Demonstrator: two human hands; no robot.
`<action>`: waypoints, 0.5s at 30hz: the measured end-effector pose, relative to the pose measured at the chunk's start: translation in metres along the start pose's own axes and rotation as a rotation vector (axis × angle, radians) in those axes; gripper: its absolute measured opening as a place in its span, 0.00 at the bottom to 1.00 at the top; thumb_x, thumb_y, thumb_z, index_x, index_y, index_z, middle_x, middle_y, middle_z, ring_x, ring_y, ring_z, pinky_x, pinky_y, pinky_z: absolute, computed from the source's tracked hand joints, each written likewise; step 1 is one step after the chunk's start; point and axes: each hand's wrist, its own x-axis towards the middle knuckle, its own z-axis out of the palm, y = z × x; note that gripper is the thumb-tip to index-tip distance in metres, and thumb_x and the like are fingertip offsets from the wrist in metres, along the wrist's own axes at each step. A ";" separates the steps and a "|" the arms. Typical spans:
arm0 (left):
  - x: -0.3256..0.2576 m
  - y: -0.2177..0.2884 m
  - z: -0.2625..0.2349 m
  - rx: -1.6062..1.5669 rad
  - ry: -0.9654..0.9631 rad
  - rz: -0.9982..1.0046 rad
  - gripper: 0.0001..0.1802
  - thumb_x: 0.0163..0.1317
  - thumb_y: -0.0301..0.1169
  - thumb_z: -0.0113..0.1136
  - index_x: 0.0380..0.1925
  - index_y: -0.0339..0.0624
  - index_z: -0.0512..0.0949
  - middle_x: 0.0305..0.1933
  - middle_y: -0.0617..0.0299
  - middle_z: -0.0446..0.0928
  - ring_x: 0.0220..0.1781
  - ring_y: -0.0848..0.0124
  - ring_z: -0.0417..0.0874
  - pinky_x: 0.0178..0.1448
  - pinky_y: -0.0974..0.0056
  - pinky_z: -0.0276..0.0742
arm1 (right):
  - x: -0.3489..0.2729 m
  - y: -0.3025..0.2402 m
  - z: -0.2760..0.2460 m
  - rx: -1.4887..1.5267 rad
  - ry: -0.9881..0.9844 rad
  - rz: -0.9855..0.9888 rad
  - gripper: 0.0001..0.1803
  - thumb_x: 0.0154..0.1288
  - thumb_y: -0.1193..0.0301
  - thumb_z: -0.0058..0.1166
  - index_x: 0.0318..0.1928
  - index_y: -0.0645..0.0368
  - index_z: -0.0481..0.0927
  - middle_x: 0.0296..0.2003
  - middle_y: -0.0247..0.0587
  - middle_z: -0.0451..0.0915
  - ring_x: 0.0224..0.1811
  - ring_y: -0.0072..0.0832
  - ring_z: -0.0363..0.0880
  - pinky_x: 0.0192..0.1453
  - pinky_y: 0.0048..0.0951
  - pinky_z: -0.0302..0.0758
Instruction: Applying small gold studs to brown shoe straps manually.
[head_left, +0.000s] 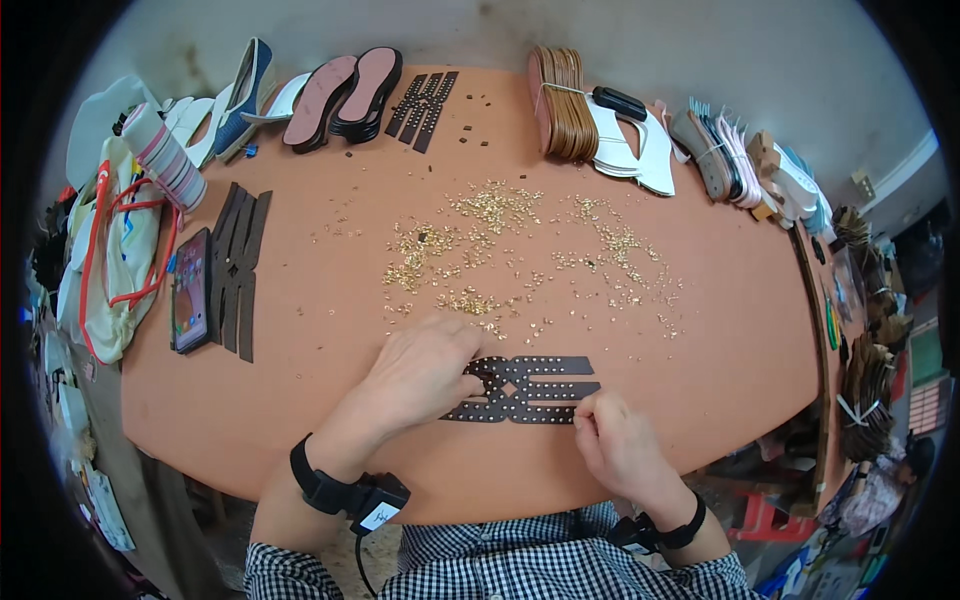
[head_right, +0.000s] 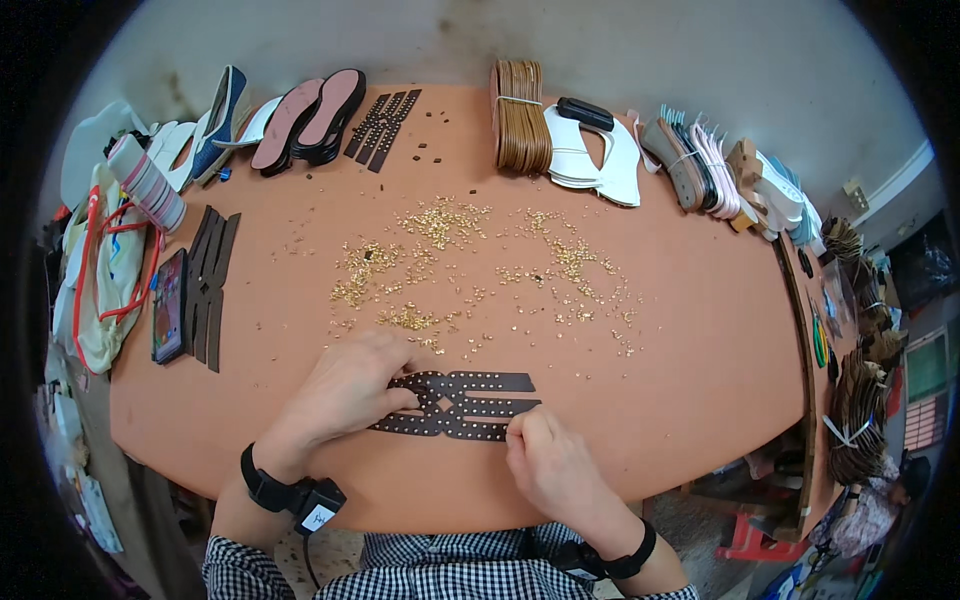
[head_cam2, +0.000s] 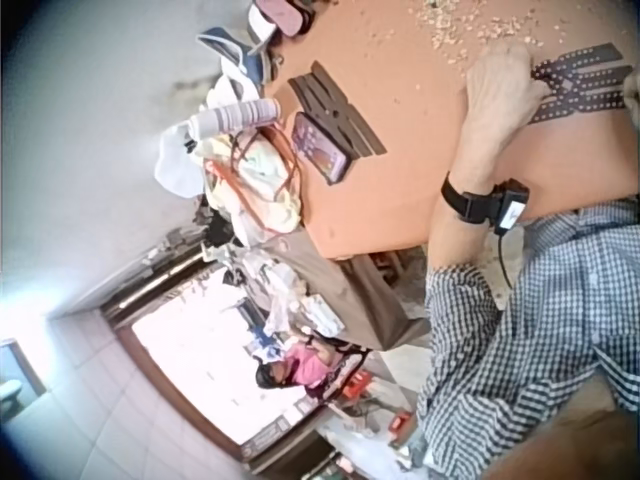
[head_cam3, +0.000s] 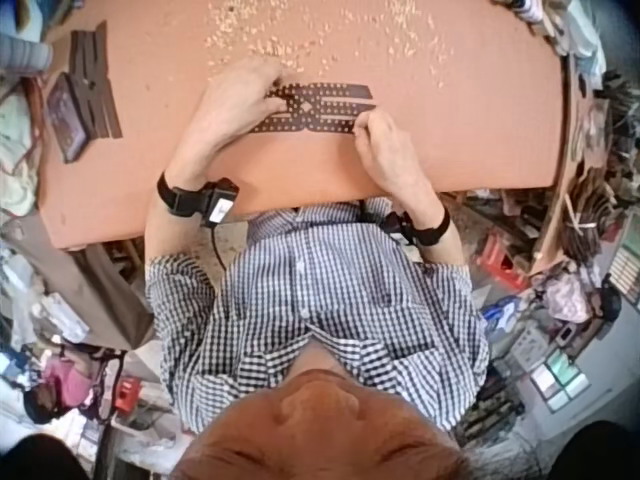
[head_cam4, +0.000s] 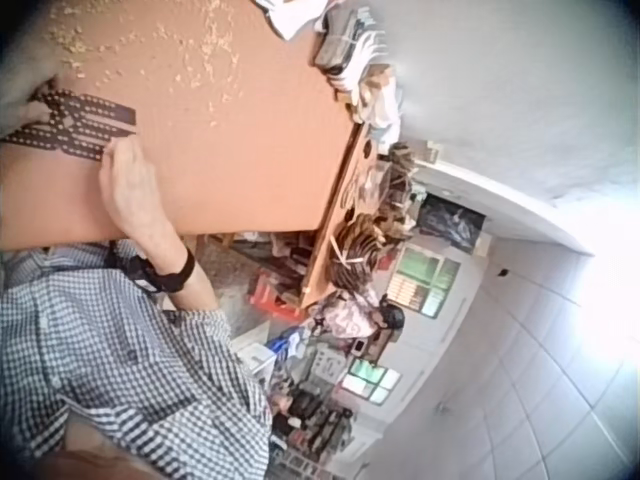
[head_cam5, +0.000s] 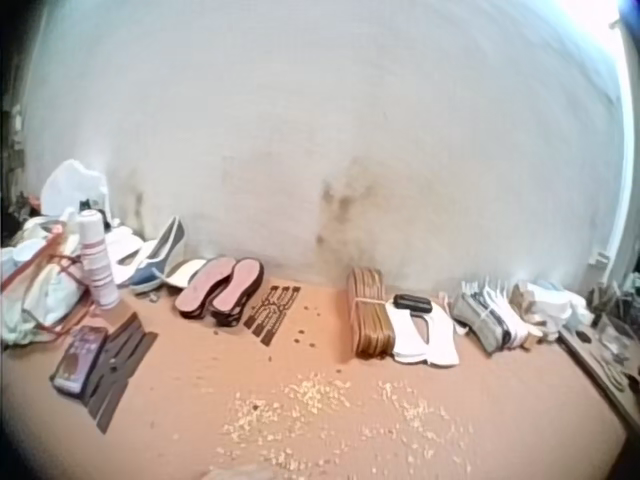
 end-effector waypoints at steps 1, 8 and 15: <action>0.001 0.001 -0.001 -0.004 -0.023 -0.012 0.13 0.41 0.31 0.62 0.29 0.40 0.73 0.29 0.58 0.73 0.34 0.61 0.75 0.37 0.60 0.71 | -0.001 0.000 0.001 0.008 -0.013 0.001 0.06 0.54 0.78 0.50 0.32 0.60 0.67 0.28 0.46 0.71 0.28 0.45 0.73 0.29 0.40 0.71; 0.005 0.003 0.012 -0.056 -0.011 0.013 0.09 0.42 0.29 0.61 0.23 0.39 0.72 0.26 0.58 0.72 0.32 0.61 0.74 0.35 0.60 0.70 | -0.005 -0.001 -0.003 0.082 -0.022 0.059 0.06 0.55 0.76 0.49 0.33 0.61 0.67 0.29 0.46 0.71 0.29 0.45 0.73 0.29 0.39 0.70; 0.011 0.005 0.019 -0.166 0.061 0.003 0.10 0.45 0.30 0.62 0.25 0.39 0.72 0.27 0.57 0.71 0.33 0.60 0.74 0.35 0.61 0.70 | -0.012 -0.007 0.003 0.336 -0.162 0.123 0.05 0.57 0.76 0.47 0.33 0.61 0.67 0.28 0.47 0.71 0.28 0.44 0.73 0.31 0.37 0.71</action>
